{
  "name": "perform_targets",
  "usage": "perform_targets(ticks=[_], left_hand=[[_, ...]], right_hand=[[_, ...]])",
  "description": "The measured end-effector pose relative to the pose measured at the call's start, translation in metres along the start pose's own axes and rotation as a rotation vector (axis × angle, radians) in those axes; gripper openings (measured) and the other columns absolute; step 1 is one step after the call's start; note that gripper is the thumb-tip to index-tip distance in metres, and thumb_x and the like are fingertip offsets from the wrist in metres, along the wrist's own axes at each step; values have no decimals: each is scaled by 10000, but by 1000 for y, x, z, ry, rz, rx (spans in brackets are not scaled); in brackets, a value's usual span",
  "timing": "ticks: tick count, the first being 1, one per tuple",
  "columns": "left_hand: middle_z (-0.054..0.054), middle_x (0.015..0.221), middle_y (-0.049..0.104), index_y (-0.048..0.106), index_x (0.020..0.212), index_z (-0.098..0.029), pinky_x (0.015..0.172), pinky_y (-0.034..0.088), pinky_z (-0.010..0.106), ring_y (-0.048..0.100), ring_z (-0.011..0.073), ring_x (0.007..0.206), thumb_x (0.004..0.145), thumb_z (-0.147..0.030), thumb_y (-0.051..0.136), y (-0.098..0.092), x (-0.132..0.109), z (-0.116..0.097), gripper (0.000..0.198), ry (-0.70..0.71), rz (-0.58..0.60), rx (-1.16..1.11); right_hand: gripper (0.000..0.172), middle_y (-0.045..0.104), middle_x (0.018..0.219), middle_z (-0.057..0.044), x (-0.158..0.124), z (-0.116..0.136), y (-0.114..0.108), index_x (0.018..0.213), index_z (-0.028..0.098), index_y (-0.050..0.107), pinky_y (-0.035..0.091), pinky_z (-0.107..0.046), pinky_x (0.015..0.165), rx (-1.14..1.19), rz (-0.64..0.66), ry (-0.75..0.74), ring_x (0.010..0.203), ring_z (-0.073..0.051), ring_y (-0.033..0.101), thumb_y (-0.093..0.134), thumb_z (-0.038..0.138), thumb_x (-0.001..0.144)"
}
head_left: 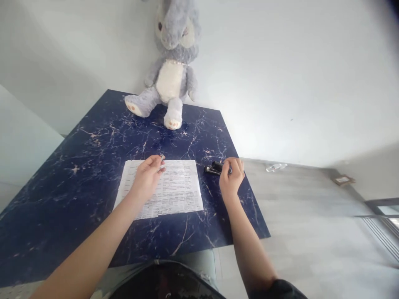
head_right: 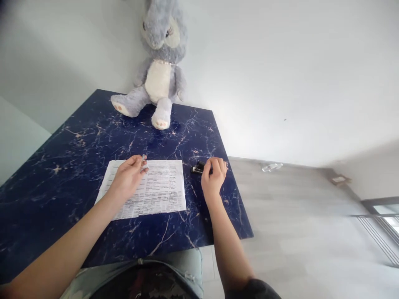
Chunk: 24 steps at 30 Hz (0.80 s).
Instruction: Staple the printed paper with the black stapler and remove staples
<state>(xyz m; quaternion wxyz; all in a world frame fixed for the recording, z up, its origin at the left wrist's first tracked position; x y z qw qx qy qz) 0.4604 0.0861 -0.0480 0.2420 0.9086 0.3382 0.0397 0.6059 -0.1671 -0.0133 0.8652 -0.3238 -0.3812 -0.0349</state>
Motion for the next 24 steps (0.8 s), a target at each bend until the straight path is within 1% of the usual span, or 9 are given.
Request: perform_targets(ticks=[2,5,8,10,15,18,21,23,24], left_hand=[[70,1073,694,693,863,-183,807,535,266,638,156,913,875,-200,755,2,-1,0,65,-153,-8,-247],[100,1017,689,680,856,-149,813,560,266,651,160,907,896,-99,665,4,0,-3,66,-251,-42,-397],[109,961,671,660,848,-134,807,565,277,655,164,891,900,-65,590,6,0,-3,111,-289,-33,-448],[88,891,640,639,830,-143,769,555,274,642,155,839,894,-78,572,7,-2,-2,112,-302,3,-454],[5,700,476,603,801,-165,572,448,233,481,104,601,917,-171,563,8,-6,-1,122,-351,125,-454],[-52,600,324,592,776,-172,474,344,221,327,86,494,921,-214,604,9,-8,-1,153,-365,197,-424],[-85,553,211,589,747,-173,431,250,224,197,78,452,925,-244,641,11,-12,1,199,-385,269,-362],[-85,543,234,611,755,-163,439,244,220,204,71,454,930,-260,661,14,-16,3,206,-390,335,-310],[-79,544,269,628,770,-157,447,253,218,232,69,459,934,-272,670,16,-18,4,204,-387,365,-279]], right_hand=[[312,682,958,-74,7,-16,2,897,221,626,408,-372,891,-49,45,123,936,-239,586,360,284,1046],[422,695,875,-69,10,-34,11,834,215,632,399,-326,810,-39,208,244,867,-230,607,298,347,1056],[471,641,706,-42,9,-40,19,717,214,580,349,-302,681,-57,359,259,689,-202,552,351,457,1049],[495,600,655,-31,8,-39,19,655,215,521,316,-301,652,-87,387,220,636,-185,499,398,504,1036],[521,563,613,-31,7,-36,18,598,216,448,291,-304,624,-83,370,224,598,-165,443,431,510,1028],[537,503,553,-25,6,-39,18,567,226,424,300,-315,599,-83,318,297,571,-164,414,447,532,1008],[518,500,567,-18,3,-42,16,613,232,467,382,-319,587,104,170,515,580,-181,470,416,581,992],[450,563,643,-17,-1,-38,18,717,231,525,462,-321,599,367,74,710,623,-196,553,424,590,970],[407,587,674,-14,-3,-34,21,765,235,536,493,-324,601,504,59,796,639,-199,584,453,589,949]])
Point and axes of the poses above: each hand's wrist, its own x-axis towards the middle knuckle, its own y-axis out of the palm, z = x × y, the point moved 2 cm from there along x, towards the middle knuckle
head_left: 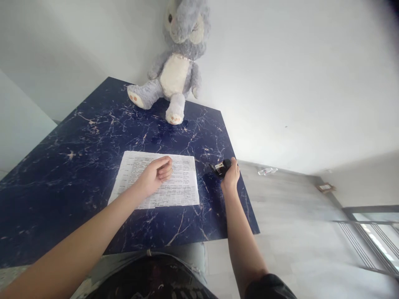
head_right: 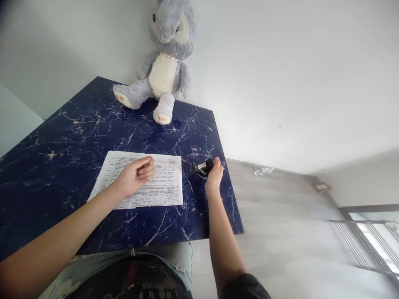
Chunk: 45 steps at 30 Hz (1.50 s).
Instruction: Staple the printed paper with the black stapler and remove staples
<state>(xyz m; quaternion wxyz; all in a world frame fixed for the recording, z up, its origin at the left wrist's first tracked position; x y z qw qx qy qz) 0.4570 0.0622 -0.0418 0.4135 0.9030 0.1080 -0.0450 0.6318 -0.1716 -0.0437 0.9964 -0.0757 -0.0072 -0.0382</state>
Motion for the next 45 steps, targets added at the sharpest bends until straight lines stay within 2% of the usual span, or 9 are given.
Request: perform_targets(ticks=[4,10,13,16,20,23,28,36,45], left_hand=[[-31,611,450,680,819,-146,498,336,221,398,80,519,913,-305,724,7,-2,5,190,-1,22,92],[45,853,622,737,901,-142,707,486,279,573,143,749,889,-335,768,4,2,8,195,82,-33,98],[56,917,634,755,958,-145,770,485,291,579,158,824,882,-361,783,-1,4,10,231,144,-74,77],[57,909,639,754,915,-145,754,448,286,553,147,795,889,-403,785,-2,5,10,261,182,-62,113],[63,905,659,771,931,-150,762,412,291,560,161,816,861,-381,822,0,4,7,247,203,-72,191],[74,961,672,781,996,-161,798,417,303,577,185,882,862,-358,819,1,3,5,242,209,-82,197],[59,907,650,783,965,-169,715,404,284,555,168,812,882,-319,776,-2,5,10,172,180,-110,122],[56,861,671,775,932,-168,695,425,292,584,176,777,870,-350,753,-10,8,13,194,139,-187,49],[50,873,666,776,919,-155,717,438,297,580,165,795,883,-352,733,-13,10,17,205,100,-191,-61]], right_hand=[[373,587,645,8,-21,7,26,770,250,490,534,-331,581,296,290,189,600,-189,602,577,596,878],[524,593,630,-11,-36,27,65,730,223,546,486,-309,538,249,657,395,565,-181,585,519,717,901],[579,612,686,-15,-41,31,83,747,196,604,479,-278,593,218,813,371,612,-159,575,517,742,917],[557,618,732,-5,-50,27,93,805,185,638,477,-267,649,154,912,222,663,-152,566,558,723,922],[402,630,813,3,-60,19,92,905,202,628,472,-276,683,5,934,-66,734,-166,574,622,602,946],[313,612,816,0,-62,17,85,949,206,593,456,-287,672,-122,878,-311,730,-173,563,593,518,986],[204,638,872,-23,-72,22,79,1063,206,560,461,-313,692,-274,814,-615,742,-186,582,592,395,994],[255,684,922,-43,-85,31,80,1162,209,565,495,-323,677,-246,814,-627,764,-202,632,614,378,978],[231,680,931,-36,-83,28,79,1164,212,575,505,-326,710,-225,825,-623,768,-192,618,587,373,1000]])
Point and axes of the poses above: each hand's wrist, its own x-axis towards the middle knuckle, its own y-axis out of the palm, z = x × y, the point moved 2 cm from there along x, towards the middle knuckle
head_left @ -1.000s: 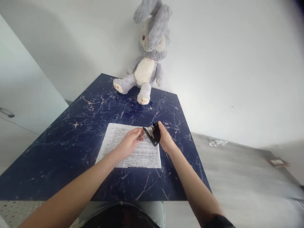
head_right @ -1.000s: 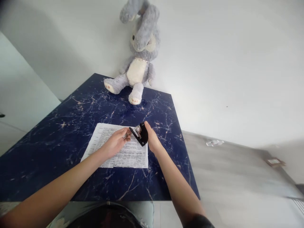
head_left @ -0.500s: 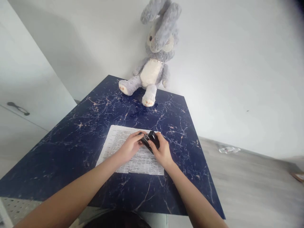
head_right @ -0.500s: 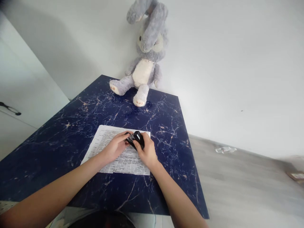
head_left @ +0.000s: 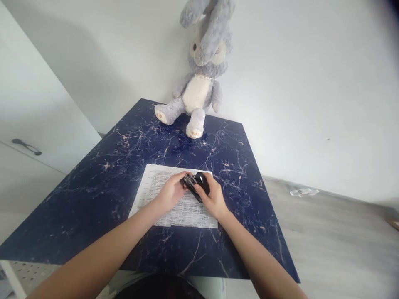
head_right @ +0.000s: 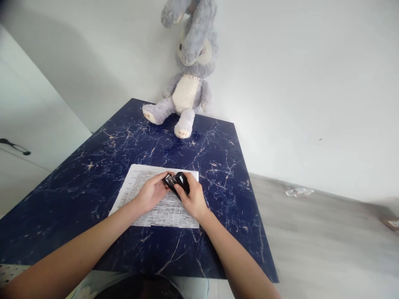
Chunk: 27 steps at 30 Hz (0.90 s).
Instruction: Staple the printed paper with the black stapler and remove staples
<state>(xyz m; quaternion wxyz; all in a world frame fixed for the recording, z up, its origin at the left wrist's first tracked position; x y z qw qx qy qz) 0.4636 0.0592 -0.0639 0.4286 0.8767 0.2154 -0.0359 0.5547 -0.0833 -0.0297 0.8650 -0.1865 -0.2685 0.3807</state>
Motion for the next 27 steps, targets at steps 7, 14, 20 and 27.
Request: perform_targets(ticks=[7,14,20,27], left_hand=[[46,846,648,765,881,-155,681,418,294,538,147,727,885,-336,728,2,-2,-3,185,15,3,3],[37,835,619,780,970,-147,674,406,277,520,140,728,900,-417,757,8,-7,-6,279,72,107,141],[40,867,635,771,957,-165,706,424,277,563,159,790,877,-389,788,11,-8,-7,239,80,128,143],[49,882,656,776,929,-143,718,450,284,576,159,787,891,-349,745,10,-6,-5,211,60,77,79]], right_hand=[[293,685,988,-47,0,-8,0,1235,218,576,518,-352,782,48,-2,43,833,-211,629,563,415,1019],[358,667,1074,-51,-2,-4,-6,1341,240,558,505,-355,843,178,29,58,929,-224,624,462,447,1065],[394,632,1036,-43,-2,2,-10,1382,261,559,484,-358,826,174,71,10,868,-211,589,484,470,1056],[404,634,1020,-48,-1,4,-10,1366,246,577,501,-362,813,153,58,-16,860,-209,598,493,483,1050]])
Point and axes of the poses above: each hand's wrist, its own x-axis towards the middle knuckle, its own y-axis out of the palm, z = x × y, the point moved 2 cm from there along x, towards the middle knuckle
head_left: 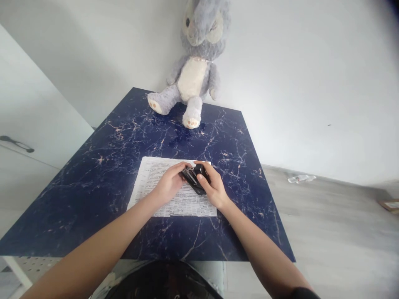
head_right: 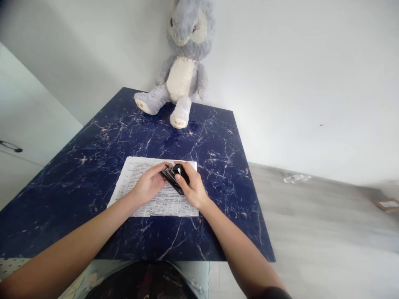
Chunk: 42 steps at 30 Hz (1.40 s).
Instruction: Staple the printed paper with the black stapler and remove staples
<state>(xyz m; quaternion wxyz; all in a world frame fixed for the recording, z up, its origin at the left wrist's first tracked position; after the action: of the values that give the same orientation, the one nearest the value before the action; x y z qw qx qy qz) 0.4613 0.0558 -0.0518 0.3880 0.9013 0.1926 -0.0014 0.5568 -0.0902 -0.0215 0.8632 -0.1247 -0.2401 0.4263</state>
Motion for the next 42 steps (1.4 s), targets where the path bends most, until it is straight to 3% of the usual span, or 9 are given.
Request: perform_targets(ticks=[7,10,15,19,23,28,34,42], left_hand=[[58,842,671,778,887,-114,673,458,278,579,154,755,858,-254,751,-1,4,3,146,53,-96,-44],[72,876,690,775,861,-113,692,473,285,593,160,775,855,-213,734,-6,7,4,109,87,-144,-63],[81,901,700,784,912,-110,724,492,284,615,167,815,887,-209,711,-10,8,6,126,158,-124,-84],[76,933,701,771,896,-118,721,505,277,625,162,828,888,-185,713,-7,7,5,89,165,-170,-163],[72,914,692,760,887,-115,723,515,276,625,154,804,887,-156,704,-4,6,2,70,161,-174,-194],[78,888,678,755,928,-111,730,529,283,629,166,795,906,-166,670,-2,5,-1,104,106,-153,-169],[87,944,661,745,925,-111,777,544,289,625,172,857,981,-236,600,-2,5,-4,200,120,-189,-175],[124,1038,701,727,967,-120,989,536,329,660,202,1032,995,-242,579,-15,9,-4,194,155,-308,-265]], right_hand=[[399,686,1160,-54,5,-14,-1,1355,265,608,507,-373,894,113,-25,80,975,-227,645,604,458,1007],[384,714,1153,-50,10,-25,-5,1269,251,682,509,-377,905,310,-33,194,1017,-247,655,599,509,997],[358,744,1136,-52,15,-35,-7,1170,221,752,507,-393,964,707,-38,388,1059,-261,661,639,488,960],[328,744,1138,-71,14,-36,-5,1147,202,739,557,-422,945,922,-87,454,1040,-266,673,684,442,931],[318,712,1231,-79,13,-36,-1,1225,230,666,634,-446,837,1078,-53,557,1030,-268,704,603,433,989],[257,742,1090,-103,14,-40,-1,1155,192,652,639,-355,638,1075,-91,585,792,-233,741,552,376,1007],[281,743,956,-82,14,-40,-4,1058,178,700,637,-389,654,965,-154,502,745,-242,729,644,422,931],[371,734,950,-84,14,-44,-10,1025,182,718,635,-437,665,792,-189,461,812,-271,702,689,528,895]])
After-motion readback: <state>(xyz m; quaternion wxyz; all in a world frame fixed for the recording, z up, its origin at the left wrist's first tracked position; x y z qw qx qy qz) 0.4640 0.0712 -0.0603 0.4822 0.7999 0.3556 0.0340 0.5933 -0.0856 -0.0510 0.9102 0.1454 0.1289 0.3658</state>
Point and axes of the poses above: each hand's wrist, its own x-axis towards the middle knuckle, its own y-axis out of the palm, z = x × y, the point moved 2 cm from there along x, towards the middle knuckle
